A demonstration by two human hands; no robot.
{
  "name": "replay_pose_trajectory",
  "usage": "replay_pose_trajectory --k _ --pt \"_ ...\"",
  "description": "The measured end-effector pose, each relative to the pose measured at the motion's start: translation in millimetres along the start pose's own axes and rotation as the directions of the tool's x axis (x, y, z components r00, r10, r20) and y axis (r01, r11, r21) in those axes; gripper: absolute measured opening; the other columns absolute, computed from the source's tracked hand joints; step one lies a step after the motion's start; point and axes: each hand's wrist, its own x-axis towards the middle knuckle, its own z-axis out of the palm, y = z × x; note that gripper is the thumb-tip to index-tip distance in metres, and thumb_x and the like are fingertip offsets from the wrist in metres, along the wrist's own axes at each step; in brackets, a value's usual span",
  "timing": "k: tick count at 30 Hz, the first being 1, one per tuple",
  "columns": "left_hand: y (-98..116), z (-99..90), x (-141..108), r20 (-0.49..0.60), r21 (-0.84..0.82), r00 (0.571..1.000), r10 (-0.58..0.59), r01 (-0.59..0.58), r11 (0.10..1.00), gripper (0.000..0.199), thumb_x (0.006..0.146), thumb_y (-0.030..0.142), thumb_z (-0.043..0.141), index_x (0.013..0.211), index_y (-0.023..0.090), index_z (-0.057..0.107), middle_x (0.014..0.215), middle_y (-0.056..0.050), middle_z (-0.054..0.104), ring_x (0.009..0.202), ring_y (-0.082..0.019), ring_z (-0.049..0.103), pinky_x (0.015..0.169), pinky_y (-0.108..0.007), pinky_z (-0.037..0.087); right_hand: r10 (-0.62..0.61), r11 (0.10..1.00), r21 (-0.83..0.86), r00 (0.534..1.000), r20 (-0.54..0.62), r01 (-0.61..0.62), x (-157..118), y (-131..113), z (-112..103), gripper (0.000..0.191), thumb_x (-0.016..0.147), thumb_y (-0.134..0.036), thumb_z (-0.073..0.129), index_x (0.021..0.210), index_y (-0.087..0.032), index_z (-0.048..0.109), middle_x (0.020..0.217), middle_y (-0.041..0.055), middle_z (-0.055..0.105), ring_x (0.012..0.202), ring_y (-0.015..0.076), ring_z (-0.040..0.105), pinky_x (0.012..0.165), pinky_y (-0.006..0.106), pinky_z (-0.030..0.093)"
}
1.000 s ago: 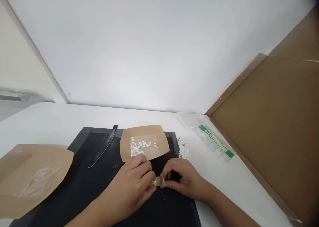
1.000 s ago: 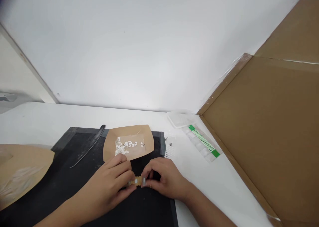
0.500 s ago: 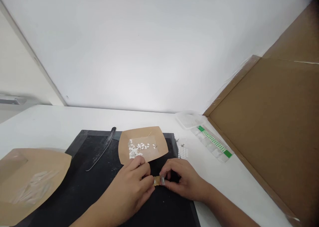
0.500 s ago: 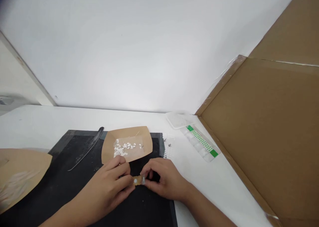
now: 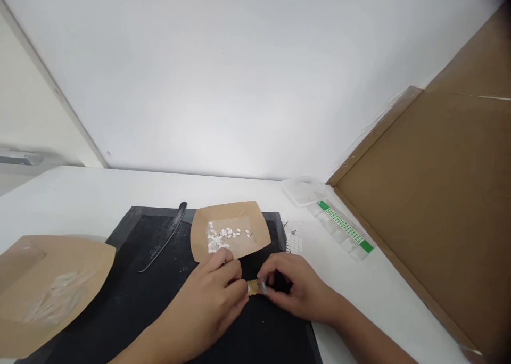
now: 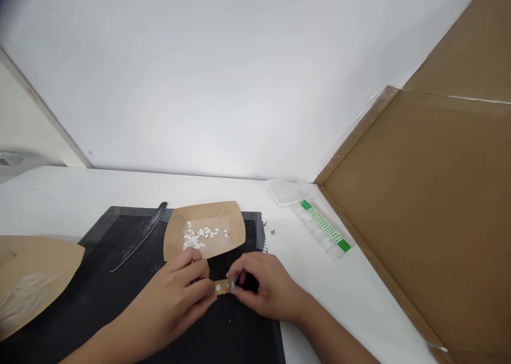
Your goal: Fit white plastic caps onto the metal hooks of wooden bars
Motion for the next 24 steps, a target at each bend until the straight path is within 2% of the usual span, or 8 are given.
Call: replay_pose_trajectory --k 10,24 --pt "0.0 -0.5 -1.2 0.023 0.010 1.000 -0.006 0.006 1.000 0.018 0.102 0.013 0.066 0.086 0.018 0.061 0.087 -0.004 0.059 0.091 -0.025 0.050 0.079 -0.040 0.046 0.036 0.999 0.036 0.999 0.034 -0.037 -1.1 2.8 -3.1 0.030 0.086 -0.010 0.071 0.111 -0.027 0.068 0.096 -0.0038 0.074 0.078 0.0116 0.068 0.067 0.022 0.046" --pt "-1.3 1.3 -1.5 0.023 0.024 1.000 -0.015 0.015 1.000 0.015 0.101 0.014 0.069 0.087 0.019 0.063 0.087 -0.004 0.061 0.092 -0.025 0.053 0.081 -0.040 0.048 0.024 1.000 0.005 1.000 0.020 -0.024 0.0 2.6 1.1 0.016 0.093 -0.016 0.069 0.106 -0.025 0.070 0.090 -0.0012 0.072 0.078 0.0142 0.066 0.067 0.024 0.046"
